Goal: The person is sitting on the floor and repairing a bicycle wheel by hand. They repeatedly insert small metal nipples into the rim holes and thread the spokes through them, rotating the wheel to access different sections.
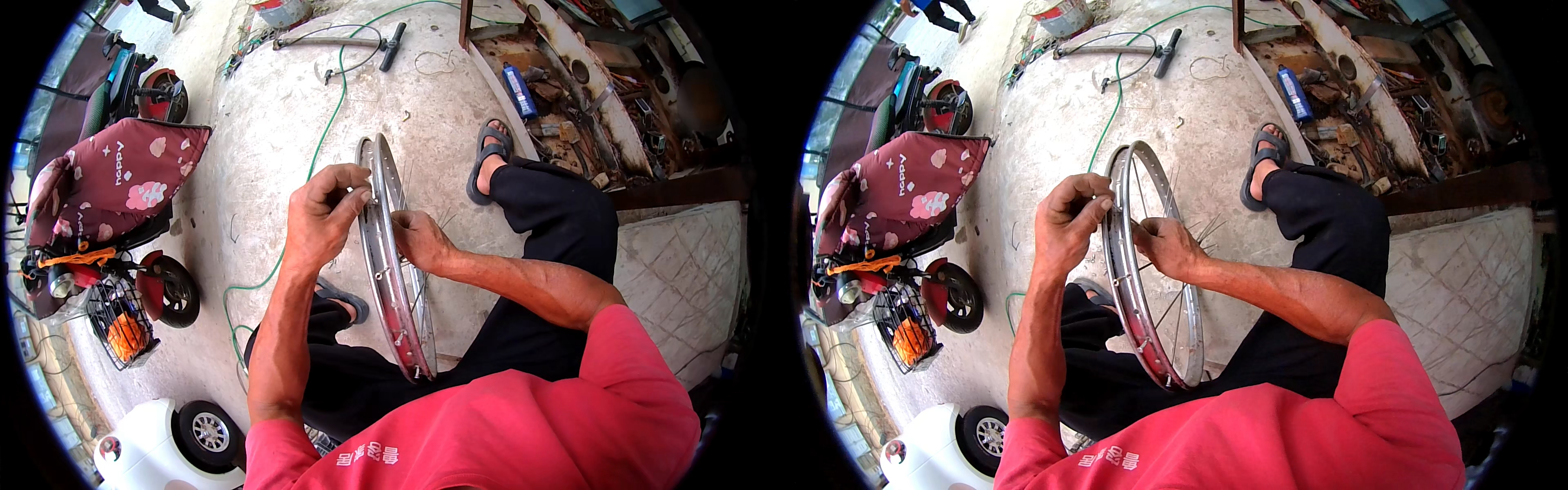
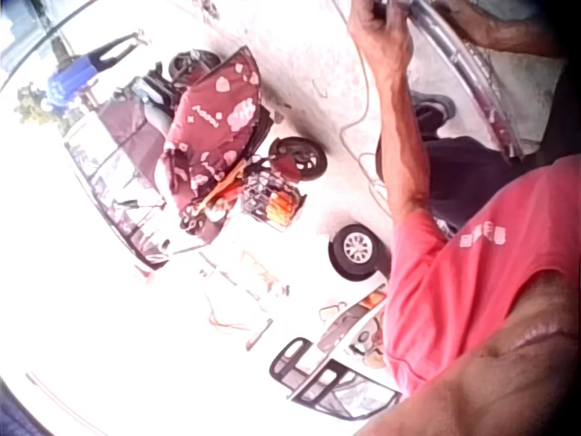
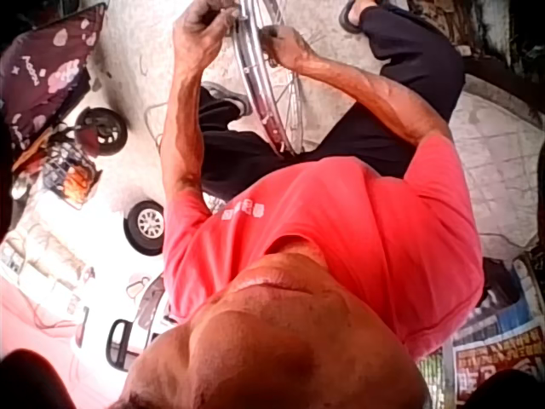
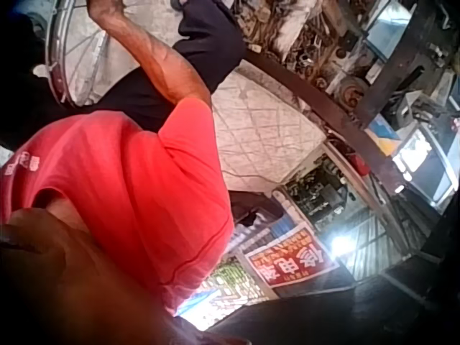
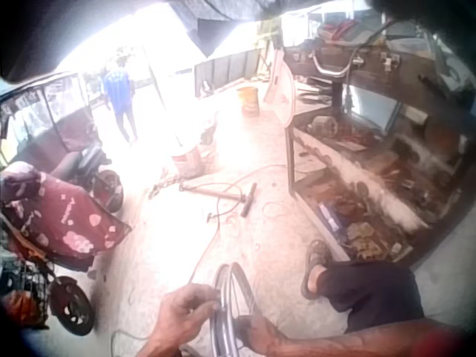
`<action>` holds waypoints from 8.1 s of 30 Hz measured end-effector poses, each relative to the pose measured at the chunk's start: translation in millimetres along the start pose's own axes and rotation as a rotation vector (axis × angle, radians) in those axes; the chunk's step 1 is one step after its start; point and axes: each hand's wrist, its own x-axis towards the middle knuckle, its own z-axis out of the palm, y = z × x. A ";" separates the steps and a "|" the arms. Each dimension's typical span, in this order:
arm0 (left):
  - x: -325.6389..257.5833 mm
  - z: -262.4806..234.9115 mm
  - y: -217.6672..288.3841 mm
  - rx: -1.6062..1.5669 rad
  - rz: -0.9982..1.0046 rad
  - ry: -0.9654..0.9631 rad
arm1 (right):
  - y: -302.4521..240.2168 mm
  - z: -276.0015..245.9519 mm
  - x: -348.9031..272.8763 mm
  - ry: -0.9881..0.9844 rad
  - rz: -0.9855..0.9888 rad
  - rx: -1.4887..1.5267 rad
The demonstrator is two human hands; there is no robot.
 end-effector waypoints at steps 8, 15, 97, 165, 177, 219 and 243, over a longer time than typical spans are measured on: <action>-2.3 -4.1 4.2 -0.014 -0.054 -0.033 | 3.5 1.4 2.6 -0.001 -0.036 0.043; 3.5 -7.6 -14.8 0.045 0.113 -0.035 | -0.5 0.6 1.2 0.003 -0.028 0.012; -22.0 17.7 10.1 -0.432 -0.562 0.059 | 31.9 22.6 17.1 -0.339 -0.093 0.392; -22.3 26.7 4.5 -0.357 -0.538 0.079 | 155.7 -6.5 32.9 -0.038 0.812 0.244; -22.6 26.3 5.1 -0.359 -0.540 0.078 | 165.2 -0.5 44.1 0.117 0.835 0.355; -26.4 22.3 -4.3 -0.349 -0.527 0.012 | 119.4 -22.9 49.0 -0.477 -0.044 -0.836; -70.7 68.8 11.2 -0.407 -0.132 0.273 | 95.7 -69.1 70.5 -0.245 0.340 0.631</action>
